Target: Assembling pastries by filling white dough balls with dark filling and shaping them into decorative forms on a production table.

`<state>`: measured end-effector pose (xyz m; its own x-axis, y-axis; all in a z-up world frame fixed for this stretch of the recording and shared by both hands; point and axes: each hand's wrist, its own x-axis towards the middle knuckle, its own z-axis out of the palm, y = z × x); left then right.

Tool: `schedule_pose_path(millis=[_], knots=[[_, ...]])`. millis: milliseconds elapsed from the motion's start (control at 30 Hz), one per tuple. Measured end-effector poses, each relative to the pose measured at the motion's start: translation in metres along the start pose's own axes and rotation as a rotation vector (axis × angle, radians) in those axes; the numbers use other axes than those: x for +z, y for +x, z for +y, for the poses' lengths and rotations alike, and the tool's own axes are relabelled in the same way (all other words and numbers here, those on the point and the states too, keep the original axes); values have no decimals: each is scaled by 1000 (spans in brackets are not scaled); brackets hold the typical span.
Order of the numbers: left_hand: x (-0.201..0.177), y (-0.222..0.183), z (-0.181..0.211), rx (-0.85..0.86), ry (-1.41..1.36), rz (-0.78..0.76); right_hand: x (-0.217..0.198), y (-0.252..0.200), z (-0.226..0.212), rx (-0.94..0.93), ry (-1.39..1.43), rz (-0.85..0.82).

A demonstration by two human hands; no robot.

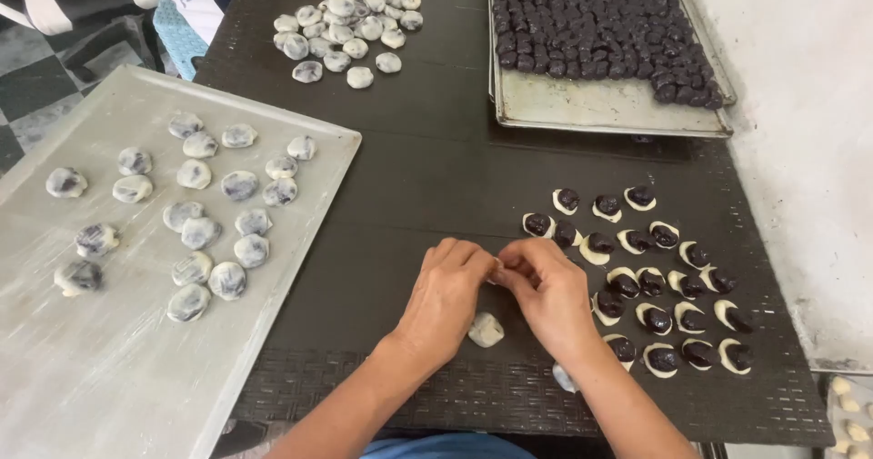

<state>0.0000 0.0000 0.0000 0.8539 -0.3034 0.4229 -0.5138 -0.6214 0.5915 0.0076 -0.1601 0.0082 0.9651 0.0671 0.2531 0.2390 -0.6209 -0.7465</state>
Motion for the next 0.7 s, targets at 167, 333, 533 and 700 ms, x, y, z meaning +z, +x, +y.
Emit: schedule_pose_path(millis=[167, 333, 533, 700], knots=[[-13, -1, -4, -74, -24, 15, -11, 22, -4, -235, -47, -72], [-36, 4, -3, -209, 6, 85, 16, 61, -14, -430, -451, -160], [-34, 22, 0, -358, -81, 149, 24, 70, -9, -686, -862, -88], [12, 70, -6, -57, 178, 73, -45, 85, 24, -178, -379, -2]])
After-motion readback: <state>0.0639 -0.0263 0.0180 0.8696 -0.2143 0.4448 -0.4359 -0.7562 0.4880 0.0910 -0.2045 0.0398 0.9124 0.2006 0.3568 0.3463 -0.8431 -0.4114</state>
